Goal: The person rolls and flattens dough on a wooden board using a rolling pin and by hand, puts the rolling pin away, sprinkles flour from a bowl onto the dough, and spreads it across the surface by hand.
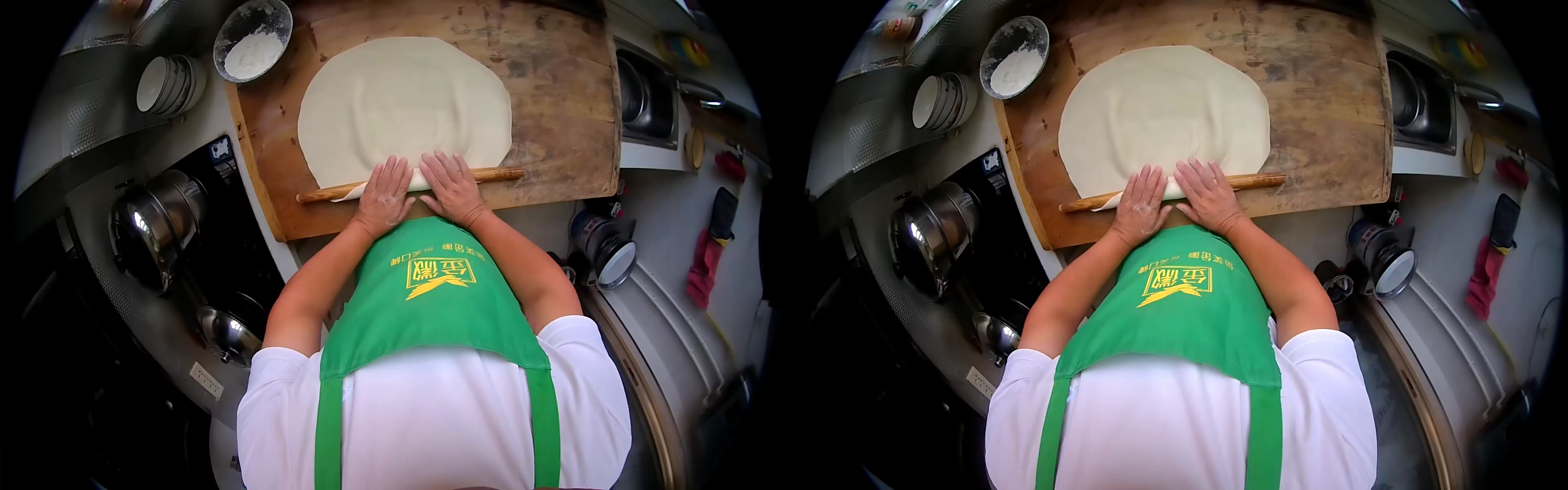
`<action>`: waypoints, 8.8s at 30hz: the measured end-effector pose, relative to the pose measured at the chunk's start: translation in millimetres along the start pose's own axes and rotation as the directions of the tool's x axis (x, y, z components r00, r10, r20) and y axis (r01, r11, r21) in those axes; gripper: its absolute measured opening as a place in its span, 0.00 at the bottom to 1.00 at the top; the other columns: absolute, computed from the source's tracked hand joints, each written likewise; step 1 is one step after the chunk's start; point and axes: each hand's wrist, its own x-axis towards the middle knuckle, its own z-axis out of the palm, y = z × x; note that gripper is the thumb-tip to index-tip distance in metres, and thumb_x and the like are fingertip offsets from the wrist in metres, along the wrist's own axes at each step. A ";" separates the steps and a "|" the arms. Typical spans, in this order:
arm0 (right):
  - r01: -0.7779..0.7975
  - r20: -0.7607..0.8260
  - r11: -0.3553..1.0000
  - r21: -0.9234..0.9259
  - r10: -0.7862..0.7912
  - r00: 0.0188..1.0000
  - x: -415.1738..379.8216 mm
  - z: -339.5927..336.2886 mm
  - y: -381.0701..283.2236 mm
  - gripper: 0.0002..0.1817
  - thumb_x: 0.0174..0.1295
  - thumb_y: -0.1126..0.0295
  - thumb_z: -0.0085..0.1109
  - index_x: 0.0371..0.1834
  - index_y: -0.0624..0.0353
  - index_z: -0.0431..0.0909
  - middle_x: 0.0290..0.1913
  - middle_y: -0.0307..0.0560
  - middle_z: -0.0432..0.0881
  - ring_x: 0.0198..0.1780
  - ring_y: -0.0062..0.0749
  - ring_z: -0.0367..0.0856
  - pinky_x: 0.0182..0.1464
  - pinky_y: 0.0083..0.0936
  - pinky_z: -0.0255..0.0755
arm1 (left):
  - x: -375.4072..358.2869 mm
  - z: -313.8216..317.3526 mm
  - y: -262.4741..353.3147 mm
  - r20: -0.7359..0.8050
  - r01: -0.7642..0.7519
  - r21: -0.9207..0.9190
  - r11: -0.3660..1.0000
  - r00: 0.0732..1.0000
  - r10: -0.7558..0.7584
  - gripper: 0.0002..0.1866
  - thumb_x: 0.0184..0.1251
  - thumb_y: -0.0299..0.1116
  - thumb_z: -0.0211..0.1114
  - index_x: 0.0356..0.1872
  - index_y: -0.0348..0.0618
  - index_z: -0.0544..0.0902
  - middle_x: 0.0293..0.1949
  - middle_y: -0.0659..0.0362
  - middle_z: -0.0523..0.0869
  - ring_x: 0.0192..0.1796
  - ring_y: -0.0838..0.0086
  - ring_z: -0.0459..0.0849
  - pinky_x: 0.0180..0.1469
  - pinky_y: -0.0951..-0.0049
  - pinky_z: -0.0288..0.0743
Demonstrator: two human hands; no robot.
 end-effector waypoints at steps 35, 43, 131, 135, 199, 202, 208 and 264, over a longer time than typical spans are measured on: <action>-0.407 -0.319 0.908 0.095 0.415 0.852 235.9 -77.8 200.3 0.44 0.70 0.37 0.61 0.77 0.62 0.70 0.73 0.58 0.77 0.78 0.58 0.68 0.81 0.51 0.57 | 209.8 -92.2 -184.7 -0.223 0.338 -0.017 0.941 0.916 -0.333 0.32 0.73 0.55 0.64 0.66 0.39 0.80 0.71 0.46 0.79 0.76 0.46 0.72 0.74 0.48 0.68; -0.099 -0.065 0.989 0.108 0.106 0.992 199.1 -106.3 200.7 0.38 0.50 0.56 0.83 0.65 0.53 0.78 0.59 0.49 0.83 0.62 0.51 0.79 0.65 0.47 0.72 | 170.2 -90.7 -187.6 -0.250 0.311 0.104 0.945 0.927 -0.278 0.31 0.48 0.47 0.81 0.53 0.48 0.79 0.45 0.56 0.83 0.53 0.61 0.82 0.59 0.59 0.72; -0.375 -0.227 0.875 0.307 0.450 0.864 44.3 -90.2 325.4 0.16 0.68 0.50 0.59 0.36 0.49 0.88 0.43 0.44 0.88 0.56 0.44 0.83 0.59 0.42 0.74 | 278.3 -71.5 -19.1 0.011 0.324 0.010 0.946 0.946 -0.324 0.21 0.77 0.39 0.54 0.61 0.44 0.87 0.74 0.42 0.76 0.77 0.37 0.69 0.77 0.43 0.66; -0.223 -0.466 0.943 0.247 0.318 0.826 22.1 -69.1 248.1 0.20 0.66 0.53 0.64 0.56 0.52 0.85 0.55 0.42 0.85 0.65 0.42 0.79 0.70 0.45 0.68 | 277.3 -31.0 74.2 -0.192 0.253 -0.204 0.946 0.937 -0.292 0.25 0.79 0.42 0.54 0.71 0.44 0.80 0.77 0.45 0.74 0.80 0.41 0.66 0.82 0.42 0.56; -0.628 -0.256 0.771 0.108 0.632 0.732 -125.9 -93.6 401.3 0.12 0.66 0.59 0.54 0.33 0.54 0.82 0.38 0.54 0.85 0.45 0.57 0.81 0.51 0.55 0.74 | 286.5 -35.0 67.7 -0.127 0.246 -0.151 0.957 0.956 -0.265 0.18 0.73 0.50 0.60 0.37 0.44 0.85 0.38 0.47 0.86 0.42 0.49 0.85 0.47 0.48 0.79; -0.580 -0.284 0.812 0.067 0.573 0.769 -155.6 -76.9 334.1 0.12 0.64 0.58 0.56 0.30 0.53 0.80 0.35 0.51 0.82 0.42 0.55 0.80 0.47 0.52 0.73 | 207.4 -21.0 78.6 -0.116 0.262 -0.124 0.957 0.954 -0.277 0.18 0.72 0.50 0.59 0.35 0.46 0.84 0.38 0.48 0.85 0.44 0.50 0.84 0.48 0.48 0.78; -0.449 -0.251 0.879 0.161 0.476 0.843 -111.4 -62.1 229.3 0.10 0.62 0.59 0.58 0.31 0.50 0.83 0.37 0.49 0.84 0.43 0.51 0.82 0.47 0.49 0.74 | 77.4 -11.2 37.9 -0.081 0.433 -0.010 0.901 0.898 -0.432 0.16 0.75 0.45 0.56 0.34 0.45 0.83 0.40 0.50 0.84 0.47 0.51 0.83 0.51 0.49 0.77; -0.124 -0.308 0.986 0.114 0.154 0.939 124.4 -75.7 220.2 0.36 0.66 0.46 0.61 0.69 0.63 0.79 0.69 0.53 0.81 0.76 0.52 0.73 0.79 0.55 0.60 | 276.4 -56.6 -4.5 -0.219 0.520 -0.154 0.840 0.811 -0.543 0.31 0.68 0.51 0.62 0.68 0.48 0.84 0.76 0.49 0.76 0.78 0.44 0.69 0.76 0.45 0.67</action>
